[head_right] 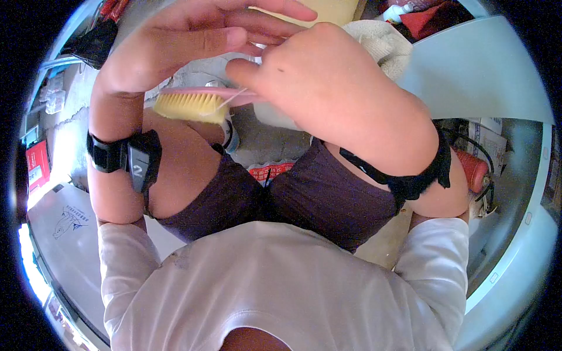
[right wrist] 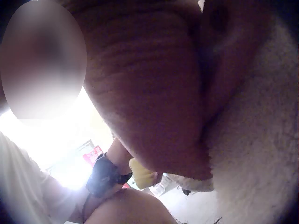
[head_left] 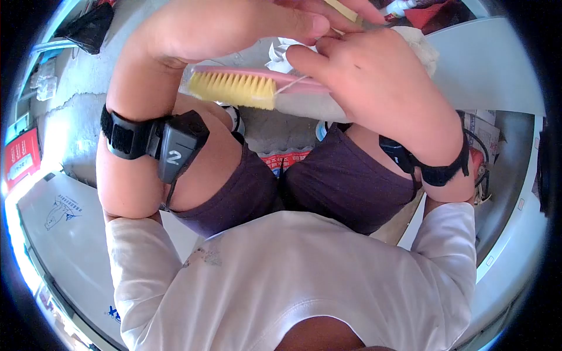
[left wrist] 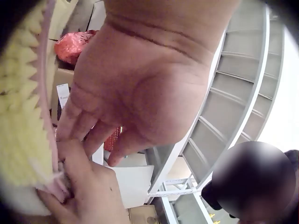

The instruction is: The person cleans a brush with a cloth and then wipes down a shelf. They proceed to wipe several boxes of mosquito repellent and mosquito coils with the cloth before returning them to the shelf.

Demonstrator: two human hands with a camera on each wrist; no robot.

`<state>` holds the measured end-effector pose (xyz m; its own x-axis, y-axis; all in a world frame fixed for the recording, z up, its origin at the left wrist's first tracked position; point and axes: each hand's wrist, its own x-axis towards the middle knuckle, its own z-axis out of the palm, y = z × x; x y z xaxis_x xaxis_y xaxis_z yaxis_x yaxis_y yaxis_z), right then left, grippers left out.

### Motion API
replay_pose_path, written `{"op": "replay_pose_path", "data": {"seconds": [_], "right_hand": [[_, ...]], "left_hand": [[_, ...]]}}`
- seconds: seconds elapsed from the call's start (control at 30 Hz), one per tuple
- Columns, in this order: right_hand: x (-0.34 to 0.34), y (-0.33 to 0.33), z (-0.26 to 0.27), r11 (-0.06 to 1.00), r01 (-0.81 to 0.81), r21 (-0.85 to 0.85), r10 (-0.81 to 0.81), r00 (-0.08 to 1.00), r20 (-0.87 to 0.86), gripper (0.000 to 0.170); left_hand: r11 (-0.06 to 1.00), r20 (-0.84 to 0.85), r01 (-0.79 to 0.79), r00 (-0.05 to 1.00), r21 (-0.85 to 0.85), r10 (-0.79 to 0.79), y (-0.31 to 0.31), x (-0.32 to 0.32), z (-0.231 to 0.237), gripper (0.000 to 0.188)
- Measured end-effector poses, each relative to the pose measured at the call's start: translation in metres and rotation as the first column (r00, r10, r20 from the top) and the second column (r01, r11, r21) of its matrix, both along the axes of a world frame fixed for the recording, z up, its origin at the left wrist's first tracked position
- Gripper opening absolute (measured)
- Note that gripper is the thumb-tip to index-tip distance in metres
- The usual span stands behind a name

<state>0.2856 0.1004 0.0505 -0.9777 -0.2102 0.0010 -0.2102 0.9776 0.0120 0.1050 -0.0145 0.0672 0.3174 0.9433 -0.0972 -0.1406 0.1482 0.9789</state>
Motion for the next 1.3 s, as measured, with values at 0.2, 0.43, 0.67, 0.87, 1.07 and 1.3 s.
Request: {"op": "replay_pose_path", "data": {"seconds": [0.2,0.43,0.67,0.87,1.07,1.3], "right_hand": [[0.001,0.011,-0.029,0.931,0.000,-0.365,-0.099,0.962,-0.254,0.029],[-0.001,0.021,-0.012,0.989,0.133,0.057,-0.137,0.989,0.063,0.032],[-0.003,0.029,-0.011,0.966,0.258,-0.001,-0.256,0.961,0.101,0.047],[-0.012,0.040,-0.013,0.844,0.423,-0.329,-0.370,0.905,0.211,0.059],[-0.020,0.043,-0.038,0.608,0.343,-0.716,-0.460,0.887,0.034,0.063],[-0.033,0.035,-0.021,0.272,0.212,-0.939,-0.430,0.899,0.079,0.082]], "left_hand": [[0.942,-0.467,-0.083,0.852,0.325,0.236,-0.011,0.024,0.017,0.038],[0.918,-0.839,0.028,0.417,0.395,0.349,-0.025,-0.010,-0.008,0.037],[0.777,-0.727,-0.256,0.274,0.575,0.629,-0.016,0.003,-0.010,0.029],[0.401,-0.383,-0.191,0.122,0.896,0.915,-0.018,0.000,-0.002,0.021],[0.605,-0.530,-0.486,0.299,0.631,0.793,-0.025,0.011,0.001,0.013],[0.833,-0.626,-0.431,0.555,0.346,0.548,-0.012,0.026,-0.022,0.043]]}}
